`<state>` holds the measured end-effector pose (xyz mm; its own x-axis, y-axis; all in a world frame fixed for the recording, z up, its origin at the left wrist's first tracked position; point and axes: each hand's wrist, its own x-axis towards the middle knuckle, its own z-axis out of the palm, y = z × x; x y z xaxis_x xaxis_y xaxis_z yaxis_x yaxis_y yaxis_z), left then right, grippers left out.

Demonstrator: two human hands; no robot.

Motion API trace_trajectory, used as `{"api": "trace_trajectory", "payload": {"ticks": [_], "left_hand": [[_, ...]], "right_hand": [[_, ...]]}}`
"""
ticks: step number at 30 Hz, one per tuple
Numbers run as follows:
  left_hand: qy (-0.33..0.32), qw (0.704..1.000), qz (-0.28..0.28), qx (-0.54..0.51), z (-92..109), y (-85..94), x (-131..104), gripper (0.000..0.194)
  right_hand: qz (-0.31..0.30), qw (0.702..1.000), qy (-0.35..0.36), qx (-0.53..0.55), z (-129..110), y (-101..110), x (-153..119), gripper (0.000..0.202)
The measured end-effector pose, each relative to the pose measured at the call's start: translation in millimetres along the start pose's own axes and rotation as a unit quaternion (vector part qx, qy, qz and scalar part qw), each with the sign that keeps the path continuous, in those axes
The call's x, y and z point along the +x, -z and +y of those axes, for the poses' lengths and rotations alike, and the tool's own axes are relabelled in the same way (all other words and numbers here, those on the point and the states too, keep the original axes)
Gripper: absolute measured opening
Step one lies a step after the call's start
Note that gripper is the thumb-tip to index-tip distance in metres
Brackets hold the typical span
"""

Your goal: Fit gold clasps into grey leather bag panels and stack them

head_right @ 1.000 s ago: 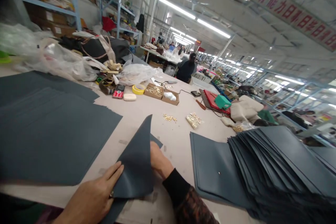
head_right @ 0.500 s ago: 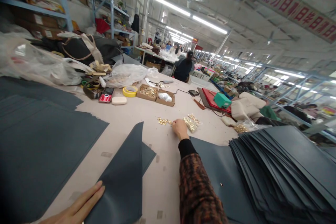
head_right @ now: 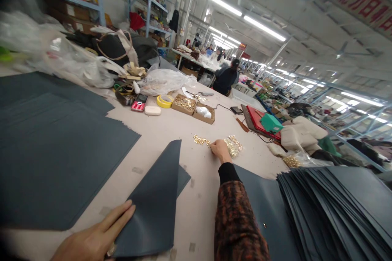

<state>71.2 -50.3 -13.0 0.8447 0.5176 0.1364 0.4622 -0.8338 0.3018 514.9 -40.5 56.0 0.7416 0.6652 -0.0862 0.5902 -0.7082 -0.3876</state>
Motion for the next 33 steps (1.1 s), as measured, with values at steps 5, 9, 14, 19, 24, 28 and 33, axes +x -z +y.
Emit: {"api": "trace_trajectory", "payload": {"ticks": [5, 9, 14, 19, 24, 28, 33], "left_hand": [[0.028, 0.997, -0.075, -0.019, 20.2, 35.1, 9.4, 0.074], [0.019, 0.996, -0.08, -0.043, 22.4, 43.4, 10.3, 0.071], [-0.001, 0.997, -0.06, -0.038, 21.6, 44.7, 7.3, 0.059], [-0.025, 0.998, -0.044, -0.029, 18.4, 42.9, 5.7, 0.044], [-0.036, 0.998, -0.035, -0.044, 14.9, 38.2, 4.3, 0.034], [-0.035, 0.997, -0.03, -0.065, 13.7, 38.4, 3.6, 0.032], [-0.036, 0.995, -0.036, -0.09, 12.0, 39.2, 4.1, 0.03]], "right_hand": [[0.025, 0.994, 0.061, 0.088, -12.7, -1.6, -46.8, 0.027], [-0.051, 0.958, 0.144, 0.242, -52.6, -13.4, -117.3, 0.034], [-0.243, 0.905, 0.249, 0.246, -109.3, -43.6, -203.3, 0.015], [-0.241, 0.901, 0.344, 0.11, -129.3, -64.0, -218.7, 0.014], [-0.255, 0.894, 0.355, 0.097, -135.2, -66.9, -217.9, 0.015], [-0.257, 0.91, 0.313, 0.086, -141.1, -67.8, -220.0, 0.013], [-0.296, 0.915, 0.258, 0.091, -145.0, -68.6, -216.7, 0.013]]}}
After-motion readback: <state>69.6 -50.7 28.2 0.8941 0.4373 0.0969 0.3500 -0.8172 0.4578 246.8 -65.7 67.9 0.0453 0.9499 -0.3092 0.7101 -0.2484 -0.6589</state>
